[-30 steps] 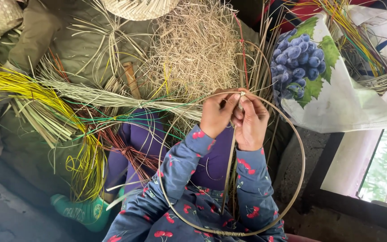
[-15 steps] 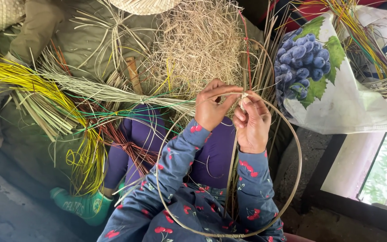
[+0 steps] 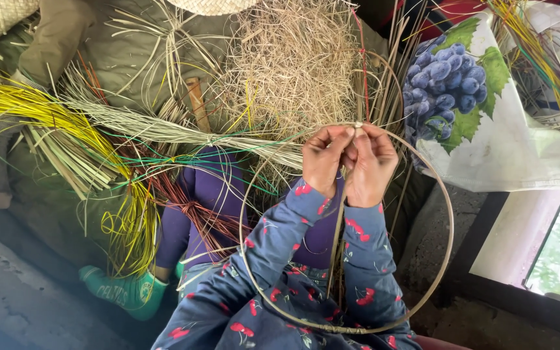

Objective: The person weaves long pieces of straw and thin wooden strips around a circular wooden frame by hand, wrapping and securing the materials tightly.

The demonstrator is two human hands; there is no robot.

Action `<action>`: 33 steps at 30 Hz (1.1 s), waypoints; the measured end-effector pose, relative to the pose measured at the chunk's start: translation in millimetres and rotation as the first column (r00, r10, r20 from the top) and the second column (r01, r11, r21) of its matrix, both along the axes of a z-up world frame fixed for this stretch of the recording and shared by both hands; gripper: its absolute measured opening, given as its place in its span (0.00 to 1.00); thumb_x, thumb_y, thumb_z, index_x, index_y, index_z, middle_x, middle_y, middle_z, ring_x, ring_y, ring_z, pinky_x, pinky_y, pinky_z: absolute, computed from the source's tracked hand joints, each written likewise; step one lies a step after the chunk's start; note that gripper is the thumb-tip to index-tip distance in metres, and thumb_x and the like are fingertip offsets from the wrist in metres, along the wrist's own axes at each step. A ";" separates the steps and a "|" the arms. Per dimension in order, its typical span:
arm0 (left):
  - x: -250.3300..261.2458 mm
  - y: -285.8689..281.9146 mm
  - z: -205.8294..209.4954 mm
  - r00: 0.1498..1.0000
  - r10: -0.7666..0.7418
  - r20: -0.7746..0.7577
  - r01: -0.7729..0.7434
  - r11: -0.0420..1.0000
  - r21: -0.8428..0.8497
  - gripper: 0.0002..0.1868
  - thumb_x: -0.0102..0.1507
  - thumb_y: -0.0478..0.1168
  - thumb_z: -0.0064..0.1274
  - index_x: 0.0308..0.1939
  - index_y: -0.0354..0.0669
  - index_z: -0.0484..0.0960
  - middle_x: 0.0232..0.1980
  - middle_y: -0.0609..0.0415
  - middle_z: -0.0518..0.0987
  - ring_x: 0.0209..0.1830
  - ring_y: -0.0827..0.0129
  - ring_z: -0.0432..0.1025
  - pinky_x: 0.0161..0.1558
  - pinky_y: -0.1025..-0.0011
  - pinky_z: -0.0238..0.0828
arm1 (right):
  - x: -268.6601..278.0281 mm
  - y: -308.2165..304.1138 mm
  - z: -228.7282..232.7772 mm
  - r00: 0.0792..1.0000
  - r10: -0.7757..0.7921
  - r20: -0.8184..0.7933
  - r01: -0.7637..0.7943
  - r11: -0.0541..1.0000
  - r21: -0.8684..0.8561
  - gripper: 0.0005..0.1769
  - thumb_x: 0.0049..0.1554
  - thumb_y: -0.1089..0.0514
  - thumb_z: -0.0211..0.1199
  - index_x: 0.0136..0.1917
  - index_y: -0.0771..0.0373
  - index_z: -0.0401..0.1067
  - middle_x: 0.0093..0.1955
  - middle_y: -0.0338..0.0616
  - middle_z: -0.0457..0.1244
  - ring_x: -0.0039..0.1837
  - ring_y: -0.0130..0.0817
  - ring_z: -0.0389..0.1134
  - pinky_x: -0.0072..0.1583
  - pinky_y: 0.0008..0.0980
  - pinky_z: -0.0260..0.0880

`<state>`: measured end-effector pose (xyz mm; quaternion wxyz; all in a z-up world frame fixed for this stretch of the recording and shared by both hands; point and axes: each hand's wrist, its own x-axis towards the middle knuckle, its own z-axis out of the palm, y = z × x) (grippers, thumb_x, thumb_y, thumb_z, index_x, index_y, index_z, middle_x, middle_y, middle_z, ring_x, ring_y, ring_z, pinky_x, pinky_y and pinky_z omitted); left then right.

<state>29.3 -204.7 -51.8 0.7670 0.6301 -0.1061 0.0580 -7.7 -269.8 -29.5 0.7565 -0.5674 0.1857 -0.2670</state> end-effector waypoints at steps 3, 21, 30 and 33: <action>2.8 -7.9 2.5 0.996 -0.011 -0.089 0.003 0.996 -0.092 0.04 0.49 0.37 0.54 0.28 0.45 0.77 0.19 0.56 0.69 0.16 0.70 0.67 0.20 0.76 0.67 | 0.8 4.5 0.2 0.999 -0.029 0.022 0.031 0.994 -0.102 0.03 0.49 0.69 0.53 0.38 0.68 0.67 0.25 0.42 0.56 0.23 0.20 0.53 0.22 0.14 0.51; 16.6 -17.4 6.2 0.851 -0.147 -0.504 -0.065 0.923 -0.380 0.12 0.48 0.42 0.58 0.28 0.37 0.78 0.18 0.57 0.72 0.20 0.83 0.62 0.24 0.86 0.61 | 7.8 -50.4 -56.2 0.888 0.415 0.198 -0.360 0.361 0.860 0.08 0.51 0.66 0.52 0.45 0.62 0.67 0.39 0.49 0.61 0.38 0.25 0.62 0.39 0.17 0.66; 21.4 -22.2 27.1 0.725 -0.214 -0.654 -0.128 0.892 -0.434 0.10 0.47 0.40 0.56 0.18 0.42 0.71 0.13 0.57 0.62 0.06 0.72 0.64 0.08 0.76 0.66 | 15.8 -36.5 -26.3 0.952 0.301 -0.051 -0.230 0.818 0.527 0.05 0.47 0.65 0.58 0.38 0.57 0.69 0.34 0.40 0.63 0.35 0.25 0.64 0.39 0.14 0.67; 17.5 -25.9 30.8 0.877 -0.095 -0.470 -0.147 0.879 -0.453 0.10 0.50 0.41 0.54 0.22 0.37 0.73 0.18 0.60 0.63 0.09 0.82 0.62 0.11 0.88 0.64 | 17.8 -31.9 -15.8 0.969 0.246 -0.022 -0.212 0.874 0.437 0.05 0.47 0.66 0.58 0.38 0.58 0.68 0.33 0.40 0.63 0.35 0.26 0.64 0.38 0.16 0.67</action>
